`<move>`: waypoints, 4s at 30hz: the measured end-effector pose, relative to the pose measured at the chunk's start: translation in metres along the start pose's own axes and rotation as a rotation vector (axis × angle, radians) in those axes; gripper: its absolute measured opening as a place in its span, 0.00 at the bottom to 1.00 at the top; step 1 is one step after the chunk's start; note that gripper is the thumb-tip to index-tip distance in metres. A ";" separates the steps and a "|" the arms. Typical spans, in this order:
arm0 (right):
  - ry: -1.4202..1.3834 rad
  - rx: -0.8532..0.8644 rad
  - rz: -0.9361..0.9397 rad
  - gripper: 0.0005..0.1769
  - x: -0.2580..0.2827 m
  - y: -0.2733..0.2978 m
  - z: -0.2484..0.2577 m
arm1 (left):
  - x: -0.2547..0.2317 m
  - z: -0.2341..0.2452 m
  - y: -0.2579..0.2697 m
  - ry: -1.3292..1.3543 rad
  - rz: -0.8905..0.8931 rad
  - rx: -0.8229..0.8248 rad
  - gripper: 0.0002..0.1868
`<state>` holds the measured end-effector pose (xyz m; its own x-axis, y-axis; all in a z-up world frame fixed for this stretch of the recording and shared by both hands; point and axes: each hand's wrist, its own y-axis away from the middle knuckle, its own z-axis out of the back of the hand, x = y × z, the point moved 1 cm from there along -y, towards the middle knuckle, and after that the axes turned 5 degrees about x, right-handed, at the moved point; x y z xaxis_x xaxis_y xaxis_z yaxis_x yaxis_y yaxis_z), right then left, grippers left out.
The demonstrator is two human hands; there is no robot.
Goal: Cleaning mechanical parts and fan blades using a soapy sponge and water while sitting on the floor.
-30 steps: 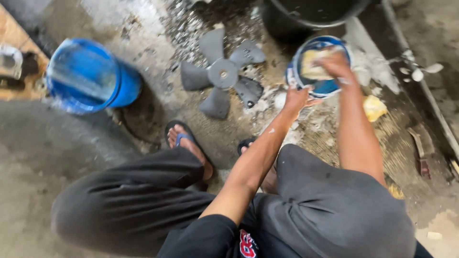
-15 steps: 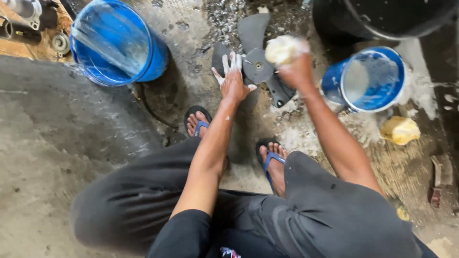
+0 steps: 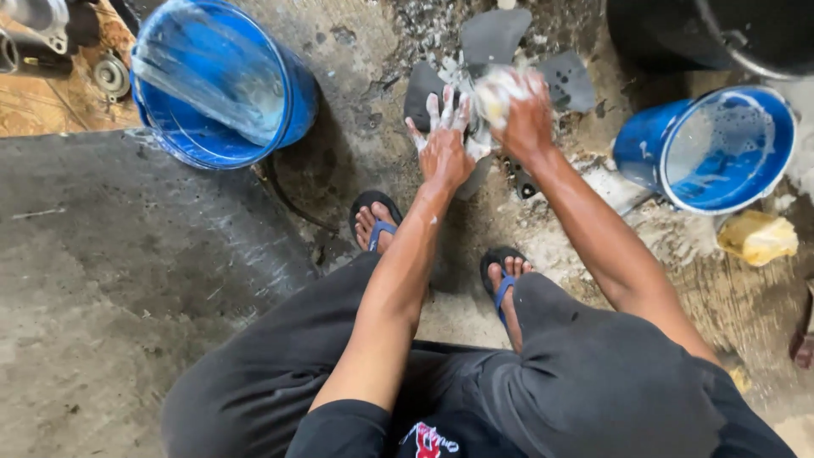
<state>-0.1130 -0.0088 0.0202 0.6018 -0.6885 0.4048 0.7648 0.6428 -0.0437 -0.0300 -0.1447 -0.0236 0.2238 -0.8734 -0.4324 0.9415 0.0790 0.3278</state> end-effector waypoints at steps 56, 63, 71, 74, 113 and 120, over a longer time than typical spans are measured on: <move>-0.185 0.164 -0.378 0.26 -0.027 0.150 0.030 | -0.040 -0.046 -0.072 -0.330 -0.291 0.098 0.48; -0.265 -0.014 -0.381 0.07 -0.029 0.090 0.017 | -0.044 -0.043 -0.072 -0.375 -0.266 0.125 0.48; -0.222 -0.039 -0.445 0.16 -0.065 0.186 0.005 | -0.043 -0.039 -0.071 -0.266 -0.271 0.118 0.43; -0.173 -0.068 -0.504 0.17 -0.076 0.150 0.005 | -0.045 -0.043 -0.074 -0.290 -0.256 0.127 0.46; -0.205 0.101 -0.246 0.18 -0.032 0.185 0.116 | -0.037 -0.022 -0.056 -0.268 -0.379 0.007 0.46; -0.043 0.168 -0.722 0.37 -0.120 0.155 0.219 | -0.055 0.003 -0.038 -0.358 -0.374 0.295 0.57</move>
<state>-0.1169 0.2472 0.1649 -0.0500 -0.9476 0.3154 0.9192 0.0798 0.3856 -0.0785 -0.1012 -0.0103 -0.2565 -0.9281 -0.2700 0.8187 -0.3571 0.4496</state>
